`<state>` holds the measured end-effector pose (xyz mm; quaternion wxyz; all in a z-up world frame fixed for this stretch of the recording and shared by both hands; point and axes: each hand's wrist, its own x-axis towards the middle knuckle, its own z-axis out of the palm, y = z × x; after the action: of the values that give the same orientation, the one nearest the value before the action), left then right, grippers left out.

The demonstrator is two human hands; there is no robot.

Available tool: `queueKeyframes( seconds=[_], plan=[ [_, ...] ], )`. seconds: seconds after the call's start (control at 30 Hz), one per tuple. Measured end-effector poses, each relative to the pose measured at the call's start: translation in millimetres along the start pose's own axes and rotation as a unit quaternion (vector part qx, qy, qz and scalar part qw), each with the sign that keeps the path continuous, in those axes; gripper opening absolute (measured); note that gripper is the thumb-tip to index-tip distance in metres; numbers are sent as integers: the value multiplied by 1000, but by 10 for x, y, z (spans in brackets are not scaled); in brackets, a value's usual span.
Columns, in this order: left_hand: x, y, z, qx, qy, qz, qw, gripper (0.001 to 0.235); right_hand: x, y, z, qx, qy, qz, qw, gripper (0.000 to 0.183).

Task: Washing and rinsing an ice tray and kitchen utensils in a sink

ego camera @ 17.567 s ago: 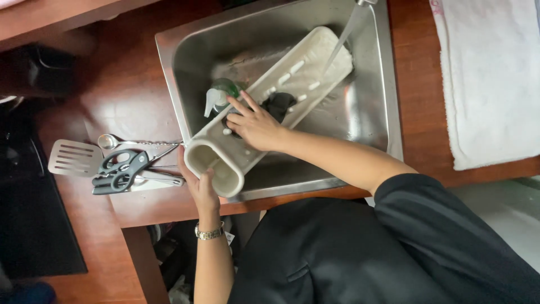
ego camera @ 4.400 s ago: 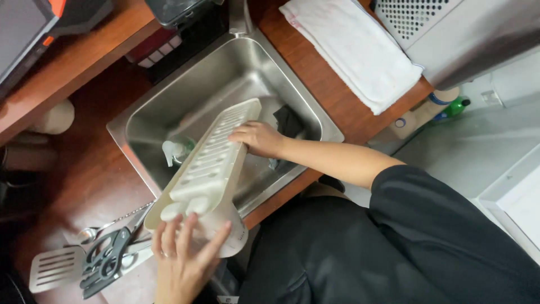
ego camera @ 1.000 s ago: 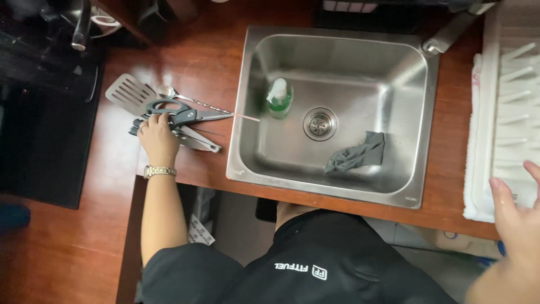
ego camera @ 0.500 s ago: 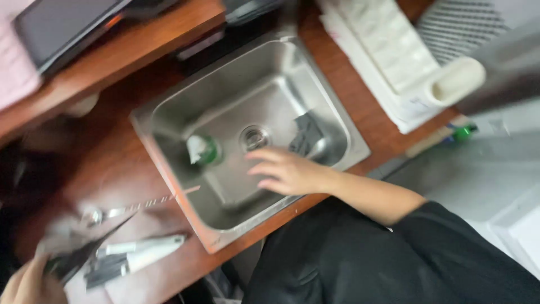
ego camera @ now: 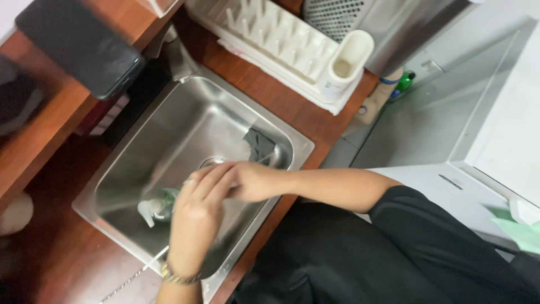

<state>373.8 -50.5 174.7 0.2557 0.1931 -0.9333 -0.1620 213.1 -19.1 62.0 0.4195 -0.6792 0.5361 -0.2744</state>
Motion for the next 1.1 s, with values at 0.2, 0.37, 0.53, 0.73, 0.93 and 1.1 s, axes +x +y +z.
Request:
queueKeyframes(
  seconds=[0.2, 0.37, 0.53, 0.73, 0.93, 1.1],
  plan=[
    [501, 34, 284, 14, 63, 37, 997, 48, -486, 179, -996, 197, 163, -55, 965, 39],
    [516, -202, 885, -510, 245, -190, 803, 60, -755, 7, -1253, 334, 193, -112, 916, 42],
    [653, 182, 1018, -504, 204, -197, 816, 66, -682, 274, -1032, 307, 205, -131, 920, 46],
    [850, 422, 987, -354, 123, -144, 916, 76, -825, 402, -1296, 245, 184, -114, 945, 46],
    [1095, 290, 1310, -337, 114, -188, 915, 69, -1379, 532, -2275, 138, 395, -191, 888, 35],
    [1560, -134, 1921, -258, 141, -208, 933, 45, -1364, 1170, -2722, 82, 593, -237, 765, 28]
  ],
)
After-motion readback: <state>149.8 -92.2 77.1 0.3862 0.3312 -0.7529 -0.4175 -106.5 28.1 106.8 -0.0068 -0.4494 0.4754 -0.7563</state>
